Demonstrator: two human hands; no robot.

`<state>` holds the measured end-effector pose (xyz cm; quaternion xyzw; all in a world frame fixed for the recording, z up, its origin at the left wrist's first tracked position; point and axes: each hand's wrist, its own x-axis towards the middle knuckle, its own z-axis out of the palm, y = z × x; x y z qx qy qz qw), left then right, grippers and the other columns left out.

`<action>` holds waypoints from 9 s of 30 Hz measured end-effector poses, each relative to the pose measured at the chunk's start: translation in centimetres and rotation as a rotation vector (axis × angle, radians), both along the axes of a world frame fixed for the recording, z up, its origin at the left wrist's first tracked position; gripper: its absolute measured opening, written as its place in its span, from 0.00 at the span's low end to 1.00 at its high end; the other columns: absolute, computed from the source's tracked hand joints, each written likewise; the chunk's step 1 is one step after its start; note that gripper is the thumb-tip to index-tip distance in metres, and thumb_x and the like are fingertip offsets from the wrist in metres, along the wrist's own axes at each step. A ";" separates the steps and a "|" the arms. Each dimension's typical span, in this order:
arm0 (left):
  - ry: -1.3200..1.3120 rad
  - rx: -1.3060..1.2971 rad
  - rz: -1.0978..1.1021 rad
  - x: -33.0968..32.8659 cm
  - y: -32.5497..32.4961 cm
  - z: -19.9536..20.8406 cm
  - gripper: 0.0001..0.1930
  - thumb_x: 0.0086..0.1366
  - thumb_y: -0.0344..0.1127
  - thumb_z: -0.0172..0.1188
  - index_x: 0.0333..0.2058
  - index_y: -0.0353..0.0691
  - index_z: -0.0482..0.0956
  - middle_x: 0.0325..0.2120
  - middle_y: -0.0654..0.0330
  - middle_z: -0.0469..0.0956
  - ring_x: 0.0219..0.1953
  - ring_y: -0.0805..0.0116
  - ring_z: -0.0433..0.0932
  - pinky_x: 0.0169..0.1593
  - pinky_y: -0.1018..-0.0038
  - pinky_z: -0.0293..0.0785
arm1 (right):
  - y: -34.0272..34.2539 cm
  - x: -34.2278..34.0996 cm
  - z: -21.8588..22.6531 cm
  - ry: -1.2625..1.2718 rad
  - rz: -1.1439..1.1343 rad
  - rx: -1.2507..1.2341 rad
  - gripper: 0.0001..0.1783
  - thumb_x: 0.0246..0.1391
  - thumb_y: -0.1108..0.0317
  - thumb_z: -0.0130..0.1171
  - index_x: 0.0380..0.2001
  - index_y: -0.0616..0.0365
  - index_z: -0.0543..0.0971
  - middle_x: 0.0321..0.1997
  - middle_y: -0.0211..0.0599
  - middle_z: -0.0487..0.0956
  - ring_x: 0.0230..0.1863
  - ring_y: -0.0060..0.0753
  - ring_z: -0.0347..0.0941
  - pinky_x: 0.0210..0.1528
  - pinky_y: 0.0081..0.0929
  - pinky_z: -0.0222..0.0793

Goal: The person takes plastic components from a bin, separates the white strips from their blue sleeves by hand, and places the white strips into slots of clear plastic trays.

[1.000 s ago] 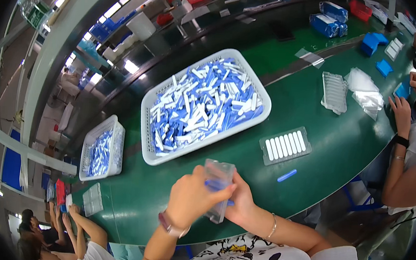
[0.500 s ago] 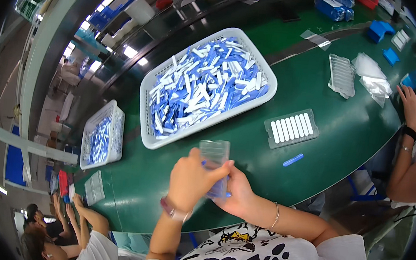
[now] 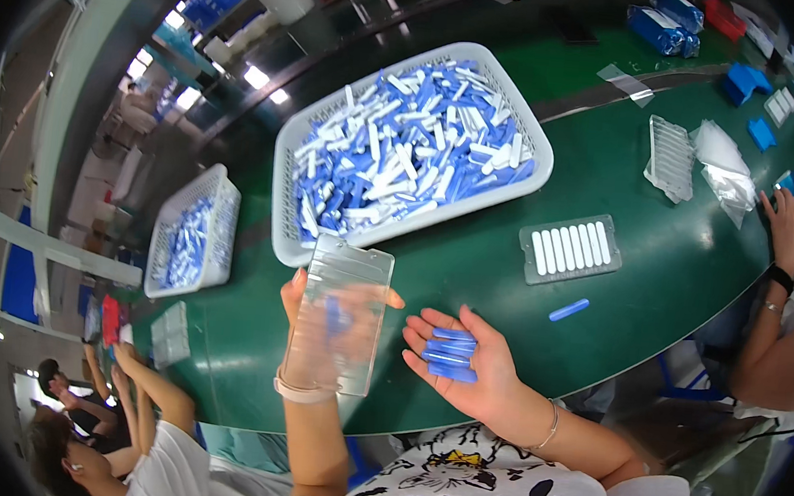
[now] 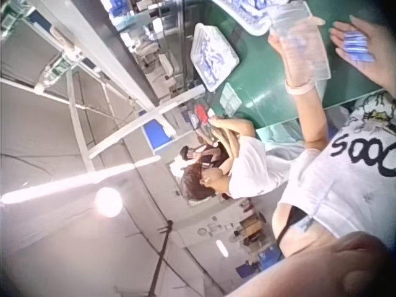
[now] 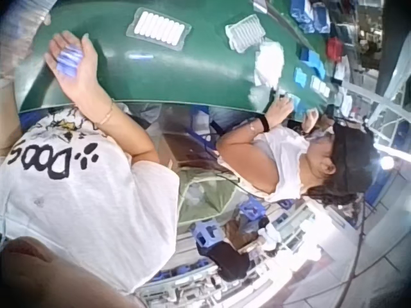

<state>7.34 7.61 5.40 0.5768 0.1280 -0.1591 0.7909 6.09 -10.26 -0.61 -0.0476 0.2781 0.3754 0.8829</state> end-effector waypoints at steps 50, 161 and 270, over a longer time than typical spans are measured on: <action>-1.252 1.261 -0.781 -0.6 -9.4 -5.3 0.25 0.49 0.32 0.61 0.50 0.38 0.76 0.12 0.69 0.65 0.11 0.75 0.66 0.15 0.77 0.62 | -6.5 -1.7 0.2 -0.326 -0.191 -0.392 0.35 0.67 0.47 0.30 0.64 0.66 0.54 0.68 0.50 0.57 0.69 0.43 0.52 0.70 0.39 0.46; 0.339 -0.534 -0.220 -6.1 -6.9 -6.7 0.13 0.70 0.40 0.51 0.39 0.34 0.73 0.17 0.73 0.55 0.15 0.84 0.48 0.19 0.81 0.44 | -9.6 1.8 -0.2 -0.702 0.261 -0.552 0.05 0.55 0.73 0.60 0.28 0.62 0.75 0.22 0.31 0.76 0.18 0.18 0.70 0.16 0.14 0.61; 0.083 0.095 -0.108 -8.6 -3.5 -5.8 0.08 0.55 0.31 0.69 0.32 0.34 0.82 0.21 0.70 0.78 0.18 0.90 0.57 0.20 0.85 0.49 | -5.5 7.8 2.4 -2.232 0.908 -1.430 0.19 0.42 0.67 0.68 0.38 0.60 0.77 0.35 0.40 0.75 0.35 0.40 0.73 0.39 0.34 0.70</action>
